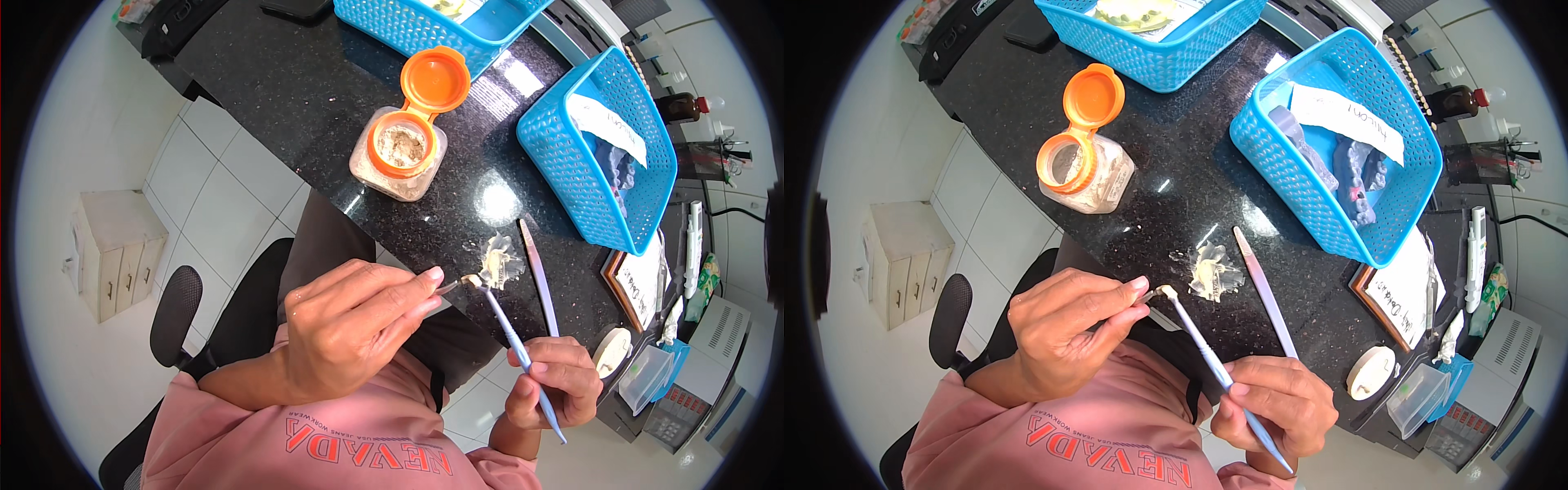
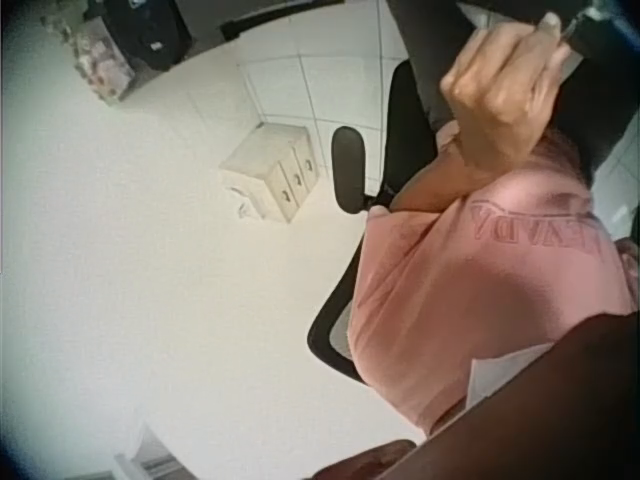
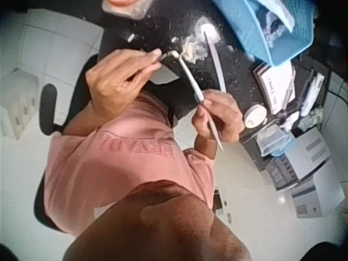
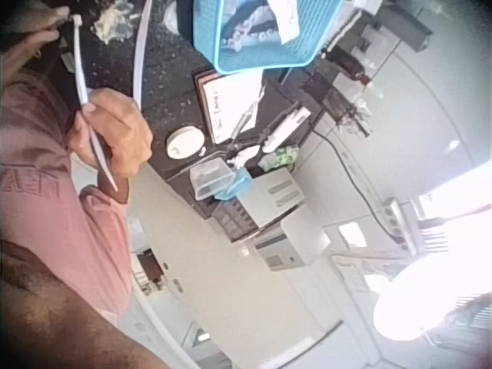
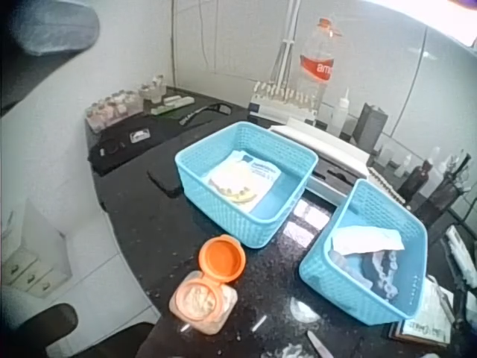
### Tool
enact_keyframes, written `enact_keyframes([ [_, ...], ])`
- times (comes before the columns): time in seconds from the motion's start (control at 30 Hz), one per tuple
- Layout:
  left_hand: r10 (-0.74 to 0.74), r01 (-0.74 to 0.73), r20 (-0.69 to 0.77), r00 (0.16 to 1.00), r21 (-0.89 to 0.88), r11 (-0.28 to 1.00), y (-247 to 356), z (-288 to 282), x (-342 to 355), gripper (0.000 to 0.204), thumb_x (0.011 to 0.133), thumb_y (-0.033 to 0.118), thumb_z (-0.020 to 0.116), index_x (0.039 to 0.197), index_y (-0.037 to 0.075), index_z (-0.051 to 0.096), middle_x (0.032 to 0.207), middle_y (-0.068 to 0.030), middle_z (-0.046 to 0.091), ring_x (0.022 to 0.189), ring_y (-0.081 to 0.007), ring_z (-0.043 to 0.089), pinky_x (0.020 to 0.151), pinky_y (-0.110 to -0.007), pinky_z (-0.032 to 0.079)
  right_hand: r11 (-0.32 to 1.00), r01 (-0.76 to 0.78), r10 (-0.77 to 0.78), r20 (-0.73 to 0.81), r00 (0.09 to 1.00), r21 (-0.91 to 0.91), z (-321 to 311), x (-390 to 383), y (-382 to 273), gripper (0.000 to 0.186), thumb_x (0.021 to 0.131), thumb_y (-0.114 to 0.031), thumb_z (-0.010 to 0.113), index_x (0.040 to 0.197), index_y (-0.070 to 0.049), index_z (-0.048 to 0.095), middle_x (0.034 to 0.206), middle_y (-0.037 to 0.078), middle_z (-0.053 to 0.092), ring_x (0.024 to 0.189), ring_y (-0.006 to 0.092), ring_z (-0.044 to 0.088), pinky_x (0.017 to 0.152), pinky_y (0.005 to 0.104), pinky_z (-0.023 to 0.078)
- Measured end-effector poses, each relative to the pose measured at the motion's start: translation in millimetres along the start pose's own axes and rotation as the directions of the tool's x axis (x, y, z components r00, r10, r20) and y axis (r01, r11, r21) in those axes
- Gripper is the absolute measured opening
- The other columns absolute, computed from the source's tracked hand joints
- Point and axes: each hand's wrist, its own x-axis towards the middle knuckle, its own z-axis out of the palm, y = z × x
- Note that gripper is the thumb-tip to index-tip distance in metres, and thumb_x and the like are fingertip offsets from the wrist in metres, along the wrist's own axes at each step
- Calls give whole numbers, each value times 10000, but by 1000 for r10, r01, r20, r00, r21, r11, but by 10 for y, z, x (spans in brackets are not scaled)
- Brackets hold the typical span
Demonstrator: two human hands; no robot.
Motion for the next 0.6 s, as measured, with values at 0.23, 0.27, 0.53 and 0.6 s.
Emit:
enact_keyframes([
  [0.23,1,-1,-5,1000,10,1000,-2,3,1,295,596,-8,789,878,13,703,718,-73,645,558,-192,586,486,-262,450,1000,12,-12,14,1000,-3,-14,-2,11,212,728,-59,747,825,-17,563,728,128,632,611,234,658,533,292,541],
  [0.27,1,-1,-6,1000,10,1000,-2,-2,4,295,596,-8,789,878,13,703,718,-73,645,558,-192,586,486,-262,450,1000,12,-12,14,1000,-3,-18,-7,12,212,728,-59,747,825,-17,563,728,128,632,611,234,658,533,292,541],
  [0.53,-489,672,467,737,-582,458,94,-95,45,148,783,-14,699,909,-84,663,841,-160,675,738,-142,659,626,-226,542,995,12,-27,-152,988,-95,10,-28,7,154,742,-20,675,835,-2,554,742,135,627,598,214,641,517,272,505],
  [0.6,-495,700,504,708,-594,396,91,-75,25,136,812,-18,672,922,-95,652,887,-164,672,752,-148,658,667,-237,557,989,2,-20,-124,992,-147,22,-1,33,143,740,-6,662,826,9,549,719,145,627,590,207,633,516,262,488],
])
